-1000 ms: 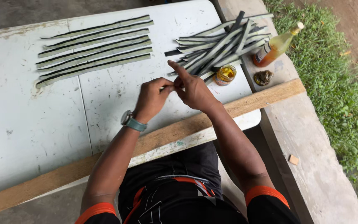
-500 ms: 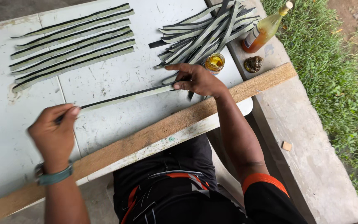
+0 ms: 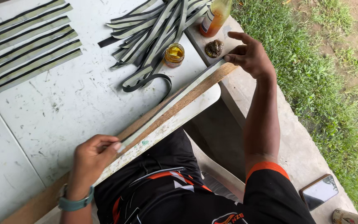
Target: The person repeatedly scrapes long black-and-white strips against a wooden board, then places the strips on a white table. The process is repeated multiple times with consistent hand motions.
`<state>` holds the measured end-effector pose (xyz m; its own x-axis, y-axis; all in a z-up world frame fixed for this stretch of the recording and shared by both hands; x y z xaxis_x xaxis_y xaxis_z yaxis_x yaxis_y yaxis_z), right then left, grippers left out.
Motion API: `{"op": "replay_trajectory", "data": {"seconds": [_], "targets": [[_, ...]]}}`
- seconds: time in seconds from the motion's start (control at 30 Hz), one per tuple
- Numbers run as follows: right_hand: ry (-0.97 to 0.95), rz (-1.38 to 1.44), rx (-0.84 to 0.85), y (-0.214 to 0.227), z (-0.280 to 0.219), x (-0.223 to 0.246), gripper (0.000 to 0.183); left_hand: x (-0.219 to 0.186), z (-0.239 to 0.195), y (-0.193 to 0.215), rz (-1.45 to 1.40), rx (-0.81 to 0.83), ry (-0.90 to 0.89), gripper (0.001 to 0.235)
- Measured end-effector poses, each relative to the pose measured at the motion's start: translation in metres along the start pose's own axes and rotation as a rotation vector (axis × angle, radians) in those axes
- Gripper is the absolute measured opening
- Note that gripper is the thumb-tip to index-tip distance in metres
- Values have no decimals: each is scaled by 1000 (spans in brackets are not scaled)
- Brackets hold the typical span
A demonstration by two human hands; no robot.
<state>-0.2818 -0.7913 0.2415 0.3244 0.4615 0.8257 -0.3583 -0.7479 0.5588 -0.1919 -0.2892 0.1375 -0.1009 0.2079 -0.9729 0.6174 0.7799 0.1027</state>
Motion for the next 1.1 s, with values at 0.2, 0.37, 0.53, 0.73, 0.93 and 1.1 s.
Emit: {"op": "replay_trajectory", "data": {"seconds": [0.2,0.37,0.53,0.73,0.93,1.1], "targets": [[-7,-541,-251,28,2,-30,101,-14,14,-27,318,-31,135,21],[377,-489,-228,-10,5,40,68,-24,12,-24,292,1,110,29],[479,-909,141,-132,38,63,63,-19,11,-21,214,49,102,34],[171,-1224,392,-169,78,48,50,-13,9,-17,173,28,113,35],[160,-1061,359,-153,70,69,68,-16,11,-16,219,58,82,38],[506,-444,408,-100,10,88,55,-20,7,-17,299,55,43,37]]}}
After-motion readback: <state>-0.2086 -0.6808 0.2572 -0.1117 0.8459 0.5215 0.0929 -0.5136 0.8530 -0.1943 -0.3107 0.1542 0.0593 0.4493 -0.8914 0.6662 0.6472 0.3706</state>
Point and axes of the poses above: each hand's wrist, its own z-axis towards the middle knuckle, its own y-axis out of the back of the hand, x = y × z, the point moved 9 cm from there along z, towards the middle knuckle
